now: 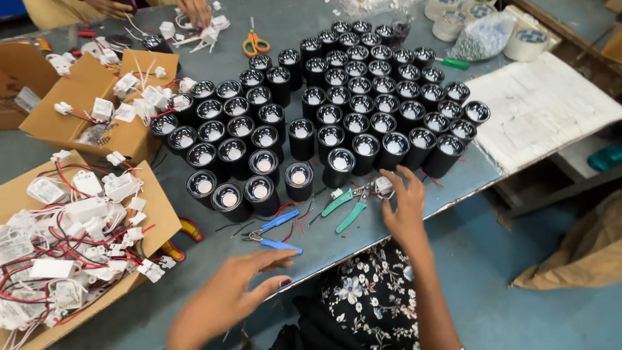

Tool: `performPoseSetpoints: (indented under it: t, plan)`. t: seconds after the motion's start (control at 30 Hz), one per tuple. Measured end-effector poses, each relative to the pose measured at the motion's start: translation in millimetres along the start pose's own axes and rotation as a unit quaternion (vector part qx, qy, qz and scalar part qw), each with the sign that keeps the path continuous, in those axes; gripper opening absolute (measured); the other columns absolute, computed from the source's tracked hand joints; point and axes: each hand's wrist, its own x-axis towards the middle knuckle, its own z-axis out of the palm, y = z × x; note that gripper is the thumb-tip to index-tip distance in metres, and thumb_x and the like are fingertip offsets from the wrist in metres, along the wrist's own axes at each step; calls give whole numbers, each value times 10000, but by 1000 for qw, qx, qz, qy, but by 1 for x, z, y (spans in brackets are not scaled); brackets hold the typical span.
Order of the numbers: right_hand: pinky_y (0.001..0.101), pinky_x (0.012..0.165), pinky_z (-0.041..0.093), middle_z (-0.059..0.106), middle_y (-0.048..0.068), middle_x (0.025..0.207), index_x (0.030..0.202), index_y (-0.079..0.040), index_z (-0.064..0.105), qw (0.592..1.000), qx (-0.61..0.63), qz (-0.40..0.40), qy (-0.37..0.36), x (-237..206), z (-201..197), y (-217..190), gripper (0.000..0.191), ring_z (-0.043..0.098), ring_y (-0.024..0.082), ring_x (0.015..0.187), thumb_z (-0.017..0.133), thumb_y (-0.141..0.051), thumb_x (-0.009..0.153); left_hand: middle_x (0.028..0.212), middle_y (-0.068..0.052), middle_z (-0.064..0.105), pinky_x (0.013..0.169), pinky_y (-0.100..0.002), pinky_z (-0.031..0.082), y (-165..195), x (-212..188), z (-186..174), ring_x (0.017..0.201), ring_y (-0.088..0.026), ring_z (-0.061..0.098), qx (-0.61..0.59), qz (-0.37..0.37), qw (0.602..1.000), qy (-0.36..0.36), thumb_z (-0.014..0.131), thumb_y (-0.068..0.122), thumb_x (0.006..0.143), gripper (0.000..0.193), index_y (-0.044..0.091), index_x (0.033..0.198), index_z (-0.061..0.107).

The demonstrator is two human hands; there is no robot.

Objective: The person strips the insulation from the ends of red and black wires using green-handled pliers, then joins the wire ends into small white terminal connectors. The person works through a batch of LED driver units at the table, with finished black LED downlight cylinders arranged in rows nearby.

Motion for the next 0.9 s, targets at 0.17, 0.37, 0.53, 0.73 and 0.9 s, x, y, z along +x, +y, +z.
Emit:
performPoseSetpoints:
  t: [0.17,0.37,0.53,0.73,0.9]
  plan:
    - [451,1090,413,587,133,1330,1220,-108,667,997,39,-10,-59,6,-12,21,498,527,348,1266,777,13,750,1114,-112,799,921,-337,573,-58,-19,48,1046,-212,786,-99,-51,991,69,665,123,894,363,46,1248,661]
    - [307,880,576,565,125,1238,1253,-76,658,981,172,89,-11,9,-31,5,468,616,232,1055,720,66,811,1100,-111,804,904,-320,587,-73,-24,59,1034,-198,803,-134,-73,985,74,649,117,902,336,29,1225,677]
    - [319,894,581,578,126,1229,1249,-58,672,995,79,44,34,14,-50,-16,417,635,212,1061,722,65,854,1124,-114,793,945,-308,578,-68,8,79,1062,-177,771,-241,-28,964,108,601,106,966,280,-11,1201,698]
    - [320,915,561,542,127,1222,1251,-23,642,993,62,45,86,17,-63,-25,401,612,206,1068,715,72,869,1158,-108,760,975,-285,546,-66,46,125,1075,-154,725,-389,-43,914,103,575,128,980,326,-28,1252,663]
    - [296,926,533,569,59,1184,1261,-29,582,884,430,147,-105,5,-74,-39,414,616,130,1061,702,22,868,1190,-119,699,956,-318,549,-60,55,126,1104,-168,671,-452,15,876,165,618,241,1000,426,-16,1340,619]
